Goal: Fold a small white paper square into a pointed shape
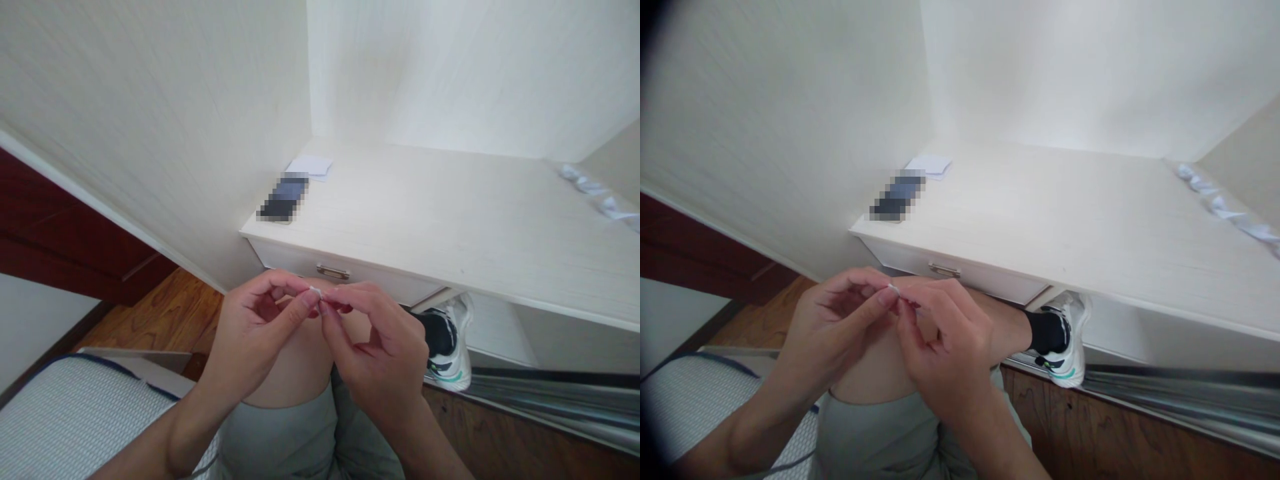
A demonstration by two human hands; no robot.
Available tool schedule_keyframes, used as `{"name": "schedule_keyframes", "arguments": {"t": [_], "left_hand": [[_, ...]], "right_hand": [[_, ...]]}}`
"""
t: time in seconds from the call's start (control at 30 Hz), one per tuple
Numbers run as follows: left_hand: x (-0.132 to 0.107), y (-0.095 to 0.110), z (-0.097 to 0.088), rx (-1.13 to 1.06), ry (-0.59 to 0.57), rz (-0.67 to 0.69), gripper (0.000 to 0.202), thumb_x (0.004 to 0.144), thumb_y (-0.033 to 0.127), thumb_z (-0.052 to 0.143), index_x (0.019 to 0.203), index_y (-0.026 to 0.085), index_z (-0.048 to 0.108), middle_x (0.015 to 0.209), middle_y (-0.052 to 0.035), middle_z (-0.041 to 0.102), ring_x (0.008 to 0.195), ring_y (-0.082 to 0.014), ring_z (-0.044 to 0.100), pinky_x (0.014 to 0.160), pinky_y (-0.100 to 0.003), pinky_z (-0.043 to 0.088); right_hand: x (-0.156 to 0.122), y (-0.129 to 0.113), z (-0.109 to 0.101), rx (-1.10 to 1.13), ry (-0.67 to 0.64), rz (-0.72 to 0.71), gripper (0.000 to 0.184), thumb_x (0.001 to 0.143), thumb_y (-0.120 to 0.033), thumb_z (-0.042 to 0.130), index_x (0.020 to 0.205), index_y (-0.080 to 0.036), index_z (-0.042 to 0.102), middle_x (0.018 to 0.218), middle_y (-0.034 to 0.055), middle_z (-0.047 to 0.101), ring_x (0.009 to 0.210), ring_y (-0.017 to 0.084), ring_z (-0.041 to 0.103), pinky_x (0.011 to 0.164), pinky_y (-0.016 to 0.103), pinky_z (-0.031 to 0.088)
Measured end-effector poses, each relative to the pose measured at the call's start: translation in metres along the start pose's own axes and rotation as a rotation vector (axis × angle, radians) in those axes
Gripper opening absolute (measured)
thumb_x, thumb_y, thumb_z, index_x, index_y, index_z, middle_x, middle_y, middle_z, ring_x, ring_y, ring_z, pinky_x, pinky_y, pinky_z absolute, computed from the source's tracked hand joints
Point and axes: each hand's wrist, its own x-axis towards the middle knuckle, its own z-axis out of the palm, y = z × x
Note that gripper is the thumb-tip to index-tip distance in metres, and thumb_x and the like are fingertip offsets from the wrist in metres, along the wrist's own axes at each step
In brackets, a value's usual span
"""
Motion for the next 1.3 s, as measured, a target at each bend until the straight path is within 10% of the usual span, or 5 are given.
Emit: {"name": "schedule_keyframes", "arguments": {"t": [0.73,1.3], "left_hand": [[-0.022,0.004,0.001,-0.220,-0.001,-0.002,0.007,0.088,0.027,0.084,0.090,0.022,0.080,0.088,-0.0008,0.077,0.083,-0.0120,0.069,0.077,-0.020,0.057],[-0.021,0.020,-0.003,-0.439,0.091,-0.201,0.017,0.073,0.024,0.091,0.076,0.015,0.077,0.081,-0.0022,0.073,0.068,-0.0103,0.066,0.062,-0.017,0.055]], "right_hand": [[-0.022,-0.024,0.010,-0.156,0.162,-0.242,0.043,0.085,0.002,0.075,0.119,-0.024,0.070,0.092,0.0077,0.083,0.082,0.022,0.078,0.074,0.037,0.067],[-0.025,-0.020,-0.002,-0.012,-0.031,-0.263,0.043,0.082,-0.006,0.082,0.117,-0.028,0.070,0.103,0.0062,0.084,0.097,0.026,0.080,0.085,0.045,0.067]]}}
